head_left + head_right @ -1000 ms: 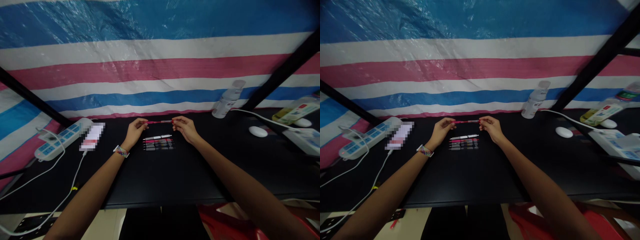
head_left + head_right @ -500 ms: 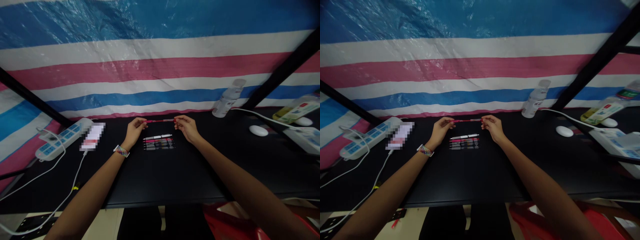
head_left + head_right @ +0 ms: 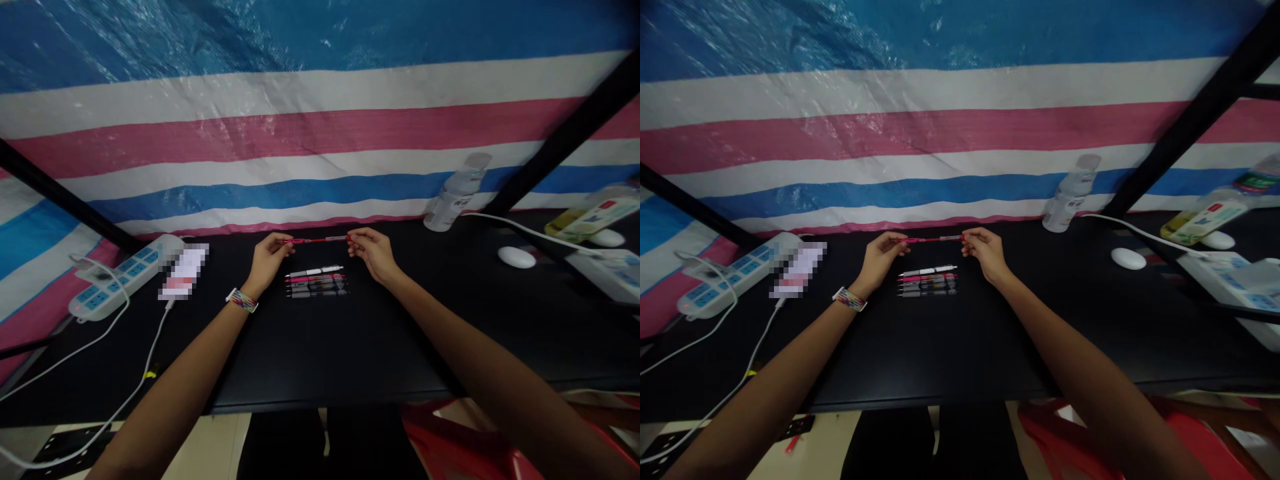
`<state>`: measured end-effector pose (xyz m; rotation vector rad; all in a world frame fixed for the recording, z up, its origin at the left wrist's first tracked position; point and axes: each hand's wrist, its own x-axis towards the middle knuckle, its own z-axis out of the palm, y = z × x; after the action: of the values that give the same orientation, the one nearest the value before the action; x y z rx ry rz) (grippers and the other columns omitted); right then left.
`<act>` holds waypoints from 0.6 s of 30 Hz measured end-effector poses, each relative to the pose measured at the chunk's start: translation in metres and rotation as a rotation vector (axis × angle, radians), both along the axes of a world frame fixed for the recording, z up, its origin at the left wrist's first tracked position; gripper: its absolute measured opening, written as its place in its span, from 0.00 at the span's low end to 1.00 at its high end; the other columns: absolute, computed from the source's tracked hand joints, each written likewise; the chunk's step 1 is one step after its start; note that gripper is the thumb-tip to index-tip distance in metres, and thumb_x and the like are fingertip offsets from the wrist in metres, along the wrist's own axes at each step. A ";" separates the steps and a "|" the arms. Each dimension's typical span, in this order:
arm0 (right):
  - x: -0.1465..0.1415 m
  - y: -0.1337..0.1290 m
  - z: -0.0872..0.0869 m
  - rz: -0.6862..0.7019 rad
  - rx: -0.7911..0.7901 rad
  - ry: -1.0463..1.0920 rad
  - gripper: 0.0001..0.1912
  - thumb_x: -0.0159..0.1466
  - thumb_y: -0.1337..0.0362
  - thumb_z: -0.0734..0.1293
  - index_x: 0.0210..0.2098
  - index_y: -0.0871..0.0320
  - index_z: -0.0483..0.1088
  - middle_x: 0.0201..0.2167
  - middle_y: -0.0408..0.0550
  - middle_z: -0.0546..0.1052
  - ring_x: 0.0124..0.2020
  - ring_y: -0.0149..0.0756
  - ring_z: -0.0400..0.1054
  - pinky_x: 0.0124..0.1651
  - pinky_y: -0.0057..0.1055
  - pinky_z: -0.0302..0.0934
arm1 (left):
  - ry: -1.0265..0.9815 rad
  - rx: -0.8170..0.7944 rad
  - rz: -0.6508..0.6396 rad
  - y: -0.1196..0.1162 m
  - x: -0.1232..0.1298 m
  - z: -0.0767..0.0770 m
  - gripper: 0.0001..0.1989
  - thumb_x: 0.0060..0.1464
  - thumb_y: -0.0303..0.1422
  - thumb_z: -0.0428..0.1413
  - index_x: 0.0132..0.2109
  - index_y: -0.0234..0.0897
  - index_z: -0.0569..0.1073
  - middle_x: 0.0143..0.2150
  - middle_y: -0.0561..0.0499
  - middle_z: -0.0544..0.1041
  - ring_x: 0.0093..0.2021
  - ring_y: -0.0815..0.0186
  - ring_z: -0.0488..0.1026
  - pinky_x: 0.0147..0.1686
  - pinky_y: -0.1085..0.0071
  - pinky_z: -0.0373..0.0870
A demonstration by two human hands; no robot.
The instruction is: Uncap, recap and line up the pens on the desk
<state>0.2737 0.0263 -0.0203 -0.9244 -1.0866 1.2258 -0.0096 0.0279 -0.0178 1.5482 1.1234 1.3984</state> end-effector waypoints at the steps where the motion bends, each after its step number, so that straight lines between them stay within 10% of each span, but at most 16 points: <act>1: -0.001 -0.002 0.001 0.044 -0.003 -0.015 0.18 0.54 0.52 0.83 0.38 0.55 0.81 0.30 0.45 0.79 0.30 0.36 0.74 0.36 0.39 0.72 | 0.005 -0.010 -0.025 -0.001 0.000 0.000 0.15 0.55 0.42 0.70 0.44 0.36 0.82 0.36 0.47 0.84 0.37 0.61 0.83 0.37 0.67 0.78; 10: -0.006 -0.009 0.005 0.162 0.000 -0.051 0.18 0.52 0.54 0.85 0.38 0.56 0.84 0.29 0.46 0.81 0.30 0.35 0.75 0.37 0.37 0.72 | 0.225 -0.039 -0.091 -0.009 0.005 0.005 0.22 0.66 0.48 0.62 0.30 0.38 0.79 0.24 0.51 0.76 0.26 0.67 0.71 0.30 0.69 0.67; 18: -0.005 -0.009 0.007 0.151 -0.023 -0.019 0.18 0.53 0.54 0.85 0.38 0.56 0.84 0.33 0.47 0.82 0.30 0.34 0.74 0.36 0.36 0.72 | 0.087 -0.005 -0.137 -0.009 0.008 0.004 0.14 0.62 0.42 0.66 0.49 0.38 0.80 0.32 0.52 0.79 0.33 0.65 0.77 0.38 0.68 0.73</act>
<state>0.2688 0.0170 -0.0133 -0.8854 -1.1770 1.3577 -0.0017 0.0193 -0.0138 1.6638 1.0498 1.2469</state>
